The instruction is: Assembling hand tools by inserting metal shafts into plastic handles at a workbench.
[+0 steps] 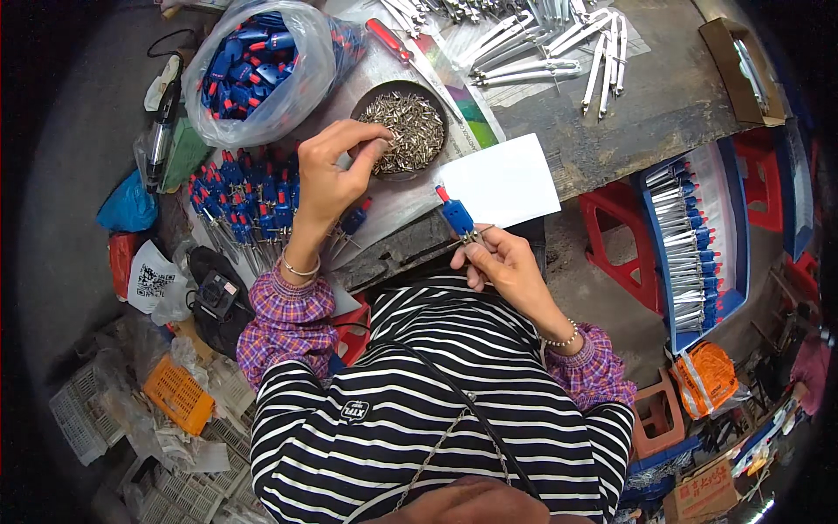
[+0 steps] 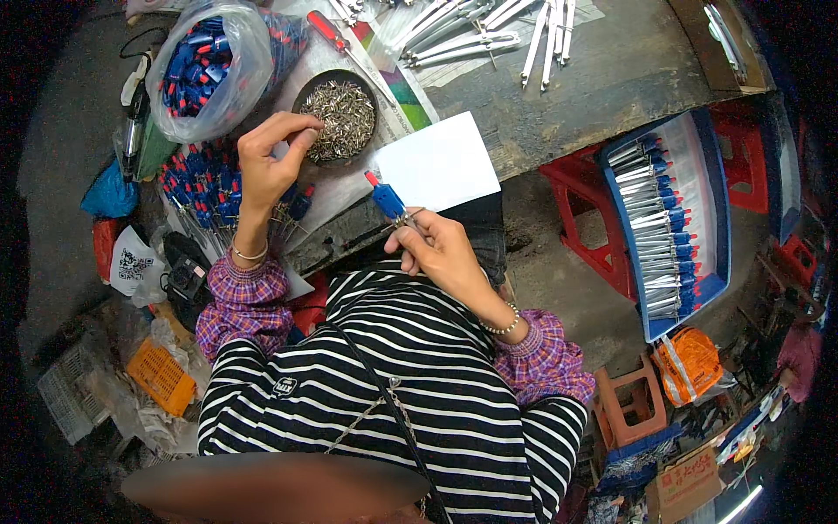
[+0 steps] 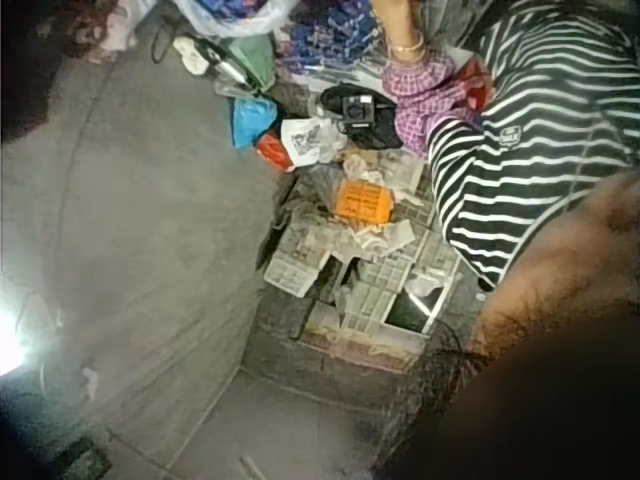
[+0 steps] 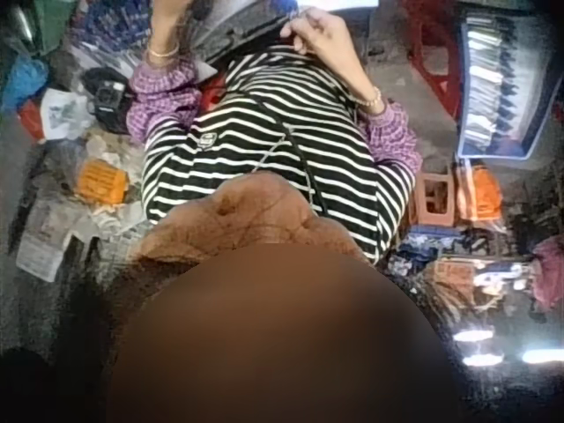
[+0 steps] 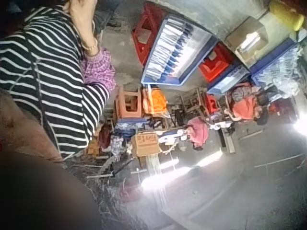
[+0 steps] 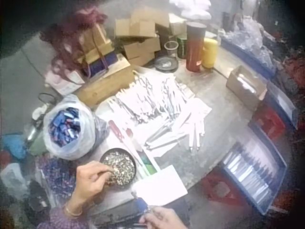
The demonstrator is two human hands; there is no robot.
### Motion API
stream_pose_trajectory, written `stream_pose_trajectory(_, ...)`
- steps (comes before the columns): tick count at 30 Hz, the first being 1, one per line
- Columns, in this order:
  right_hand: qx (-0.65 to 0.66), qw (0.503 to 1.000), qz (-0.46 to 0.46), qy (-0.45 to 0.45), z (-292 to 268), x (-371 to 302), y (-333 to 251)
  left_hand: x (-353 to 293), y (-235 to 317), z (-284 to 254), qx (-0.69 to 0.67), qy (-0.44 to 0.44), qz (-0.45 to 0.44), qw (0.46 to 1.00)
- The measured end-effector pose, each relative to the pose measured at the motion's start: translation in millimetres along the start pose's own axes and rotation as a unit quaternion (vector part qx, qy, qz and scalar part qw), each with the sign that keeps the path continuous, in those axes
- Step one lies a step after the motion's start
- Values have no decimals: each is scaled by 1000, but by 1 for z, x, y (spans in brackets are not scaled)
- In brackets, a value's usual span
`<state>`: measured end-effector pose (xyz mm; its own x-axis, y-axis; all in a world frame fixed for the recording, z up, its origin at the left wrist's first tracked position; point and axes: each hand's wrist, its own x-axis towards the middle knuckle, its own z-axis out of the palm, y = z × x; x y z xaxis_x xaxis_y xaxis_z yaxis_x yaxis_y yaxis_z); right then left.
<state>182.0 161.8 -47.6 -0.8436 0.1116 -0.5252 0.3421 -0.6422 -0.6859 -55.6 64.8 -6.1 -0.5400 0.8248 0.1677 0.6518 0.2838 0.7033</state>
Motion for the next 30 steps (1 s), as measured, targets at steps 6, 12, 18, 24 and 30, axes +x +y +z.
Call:
stream_pose_trajectory(6,-16,1000,-7,-1,1,-1,-2,-4,0,-3,-94,-16,-25,995)
stream_pose_trajectory(12,2,1000,-3,9,4,-4,-4,-18,35,1,-341,-106,-219,908)
stream_pose_trajectory(18,-12,1000,-10,20,7,-7,-7,-33,45,19,-437,-167,-231,853)
stream_pose_trajectory(24,-30,999,-17,28,10,-11,-11,-38,45,27,-275,-134,-105,946)
stream_pose_trajectory(30,-46,998,-26,20,10,-12,-9,-38,51,31,-211,-105,-92,967)
